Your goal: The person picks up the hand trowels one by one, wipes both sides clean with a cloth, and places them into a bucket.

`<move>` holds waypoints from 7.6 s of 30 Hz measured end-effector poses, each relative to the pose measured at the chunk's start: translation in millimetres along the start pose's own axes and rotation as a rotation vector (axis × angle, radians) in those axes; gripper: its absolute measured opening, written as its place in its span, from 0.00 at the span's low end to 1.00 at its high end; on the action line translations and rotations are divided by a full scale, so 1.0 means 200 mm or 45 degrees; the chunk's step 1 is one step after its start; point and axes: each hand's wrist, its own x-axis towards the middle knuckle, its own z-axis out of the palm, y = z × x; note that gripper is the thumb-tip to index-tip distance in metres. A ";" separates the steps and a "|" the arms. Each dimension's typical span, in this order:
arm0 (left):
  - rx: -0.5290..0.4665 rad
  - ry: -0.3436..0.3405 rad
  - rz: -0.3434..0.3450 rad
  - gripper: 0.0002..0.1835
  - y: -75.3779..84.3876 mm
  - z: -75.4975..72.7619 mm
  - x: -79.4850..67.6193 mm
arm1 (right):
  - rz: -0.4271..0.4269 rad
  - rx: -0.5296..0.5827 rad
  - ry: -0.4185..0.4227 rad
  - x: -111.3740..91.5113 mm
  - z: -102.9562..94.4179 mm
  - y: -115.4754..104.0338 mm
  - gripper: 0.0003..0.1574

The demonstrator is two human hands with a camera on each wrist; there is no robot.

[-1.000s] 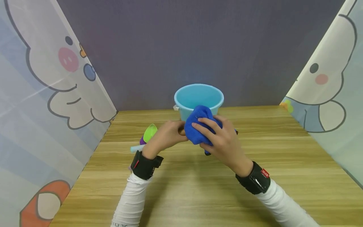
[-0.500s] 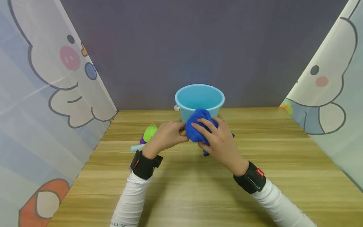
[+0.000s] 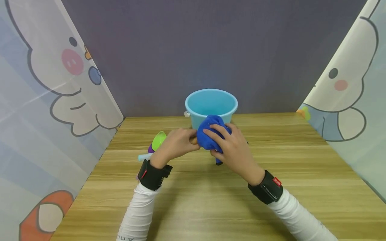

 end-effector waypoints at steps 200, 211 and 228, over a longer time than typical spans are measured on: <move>0.121 0.219 0.127 0.08 0.04 0.00 -0.01 | 0.282 0.079 -0.030 0.02 -0.12 0.09 0.44; 0.125 0.200 0.092 0.08 0.03 0.00 -0.02 | 0.318 0.054 -0.037 0.01 -0.11 0.12 0.42; 0.120 0.207 0.076 0.08 0.03 -0.02 -0.03 | 0.367 0.044 -0.039 0.01 -0.11 0.15 0.40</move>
